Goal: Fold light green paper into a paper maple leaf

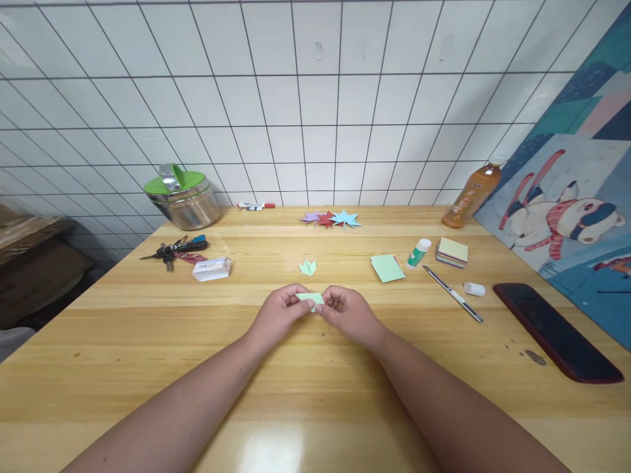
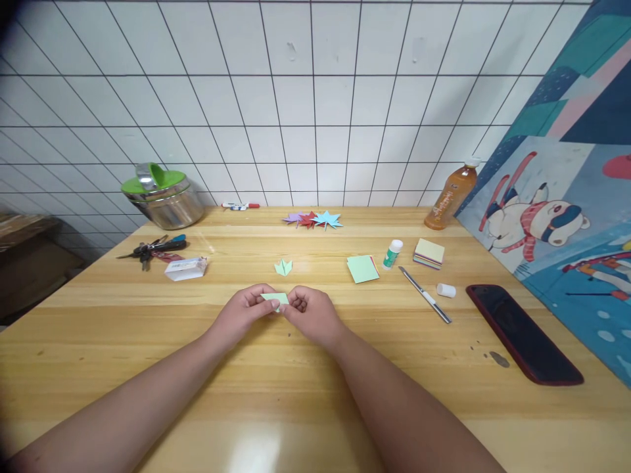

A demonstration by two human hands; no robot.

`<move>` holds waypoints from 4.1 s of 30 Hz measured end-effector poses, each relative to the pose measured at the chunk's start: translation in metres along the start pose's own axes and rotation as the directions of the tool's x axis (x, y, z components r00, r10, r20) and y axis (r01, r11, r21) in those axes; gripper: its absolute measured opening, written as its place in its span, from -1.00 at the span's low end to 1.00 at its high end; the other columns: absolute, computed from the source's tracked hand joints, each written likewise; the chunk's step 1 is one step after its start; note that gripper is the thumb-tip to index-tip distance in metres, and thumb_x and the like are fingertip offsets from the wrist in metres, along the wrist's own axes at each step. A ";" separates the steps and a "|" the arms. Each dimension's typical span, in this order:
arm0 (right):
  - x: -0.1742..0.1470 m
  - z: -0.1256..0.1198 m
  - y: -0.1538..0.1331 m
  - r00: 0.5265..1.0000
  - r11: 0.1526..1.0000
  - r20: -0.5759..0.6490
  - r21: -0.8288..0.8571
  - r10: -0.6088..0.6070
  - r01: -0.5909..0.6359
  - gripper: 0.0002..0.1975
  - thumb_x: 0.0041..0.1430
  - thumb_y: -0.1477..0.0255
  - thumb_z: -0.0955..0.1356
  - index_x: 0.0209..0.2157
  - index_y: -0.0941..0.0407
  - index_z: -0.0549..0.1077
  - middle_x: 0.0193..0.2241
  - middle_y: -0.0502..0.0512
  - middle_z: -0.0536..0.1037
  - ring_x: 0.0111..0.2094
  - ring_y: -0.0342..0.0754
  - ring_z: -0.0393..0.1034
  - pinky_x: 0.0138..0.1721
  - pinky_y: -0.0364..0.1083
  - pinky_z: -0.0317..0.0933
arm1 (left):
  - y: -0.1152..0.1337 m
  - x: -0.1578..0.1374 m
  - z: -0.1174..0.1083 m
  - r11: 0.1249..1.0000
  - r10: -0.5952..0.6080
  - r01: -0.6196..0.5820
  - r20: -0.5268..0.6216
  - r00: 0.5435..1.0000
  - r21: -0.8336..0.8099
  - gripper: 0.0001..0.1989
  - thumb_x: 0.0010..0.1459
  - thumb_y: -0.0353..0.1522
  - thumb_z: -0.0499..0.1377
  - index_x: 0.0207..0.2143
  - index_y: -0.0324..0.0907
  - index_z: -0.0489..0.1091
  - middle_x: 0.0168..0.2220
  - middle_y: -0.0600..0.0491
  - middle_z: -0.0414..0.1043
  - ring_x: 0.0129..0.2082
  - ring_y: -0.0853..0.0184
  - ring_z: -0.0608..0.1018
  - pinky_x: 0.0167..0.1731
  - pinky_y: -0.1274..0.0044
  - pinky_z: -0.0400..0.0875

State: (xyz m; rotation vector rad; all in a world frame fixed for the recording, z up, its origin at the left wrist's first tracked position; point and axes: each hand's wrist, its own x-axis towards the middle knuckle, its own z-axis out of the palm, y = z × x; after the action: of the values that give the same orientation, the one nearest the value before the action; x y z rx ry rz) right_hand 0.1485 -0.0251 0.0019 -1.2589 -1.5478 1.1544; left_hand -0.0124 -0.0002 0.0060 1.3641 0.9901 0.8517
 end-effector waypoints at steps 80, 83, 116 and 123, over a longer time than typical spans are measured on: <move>0.001 0.003 -0.002 0.953 0.971 -0.284 0.181 -0.102 0.157 -0.94 -0.14 0.45 0.42 -0.55 0.13 0.47 -0.45 0.04 0.50 -0.40 -0.11 0.39 -0.35 -0.14 0.30 | -0.001 -0.003 0.005 0.995 0.079 -0.080 0.006 0.997 0.057 -0.78 -0.08 -0.26 0.24 -0.42 -0.24 0.39 -0.47 0.08 0.47 -0.49 0.40 0.45 -0.47 0.60 0.29; 0.002 0.003 -0.002 0.950 0.948 -0.295 0.260 -0.102 0.182 -0.92 -0.19 0.45 0.45 -0.59 0.13 0.48 -0.47 0.04 0.49 -0.42 -0.11 0.40 -0.35 -0.13 0.31 | 0.000 -0.003 0.005 0.990 0.103 -0.103 0.009 0.995 0.093 -0.76 -0.07 -0.24 0.23 -0.41 -0.24 0.41 -0.42 0.04 0.50 -0.43 0.35 0.48 -0.45 0.58 0.32; 0.011 -0.012 0.007 0.967 0.993 -0.248 0.111 0.065 -0.038 -0.86 0.04 0.31 0.25 -0.42 0.09 0.31 -0.58 -0.06 0.39 -0.59 -0.17 0.27 -0.59 -0.19 0.18 | -0.004 0.004 -0.003 0.836 0.244 -0.240 0.058 0.968 0.493 -0.66 0.01 -0.22 0.16 -0.16 -0.17 0.34 -0.17 -0.04 0.46 -0.15 0.22 0.48 -0.15 0.42 0.35; 0.013 -0.051 0.015 0.825 0.916 -0.531 -0.398 -0.193 -0.042 -0.82 0.00 0.33 0.28 -0.32 0.07 0.42 -0.38 0.03 0.47 -0.47 -0.10 0.27 -0.36 -0.09 0.17 | -0.013 0.023 -0.011 0.319 0.258 -0.246 0.167 0.952 0.915 -0.51 0.18 -0.20 -0.08 0.16 -0.11 0.06 0.20 -0.06 0.06 0.19 0.13 0.09 0.11 0.18 -0.02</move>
State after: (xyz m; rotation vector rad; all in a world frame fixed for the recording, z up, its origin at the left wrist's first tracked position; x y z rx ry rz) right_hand 0.1983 -0.0029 0.0009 -1.6042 -1.3826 0.3468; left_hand -0.0152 0.0247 -0.0085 2.5867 1.3765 0.4516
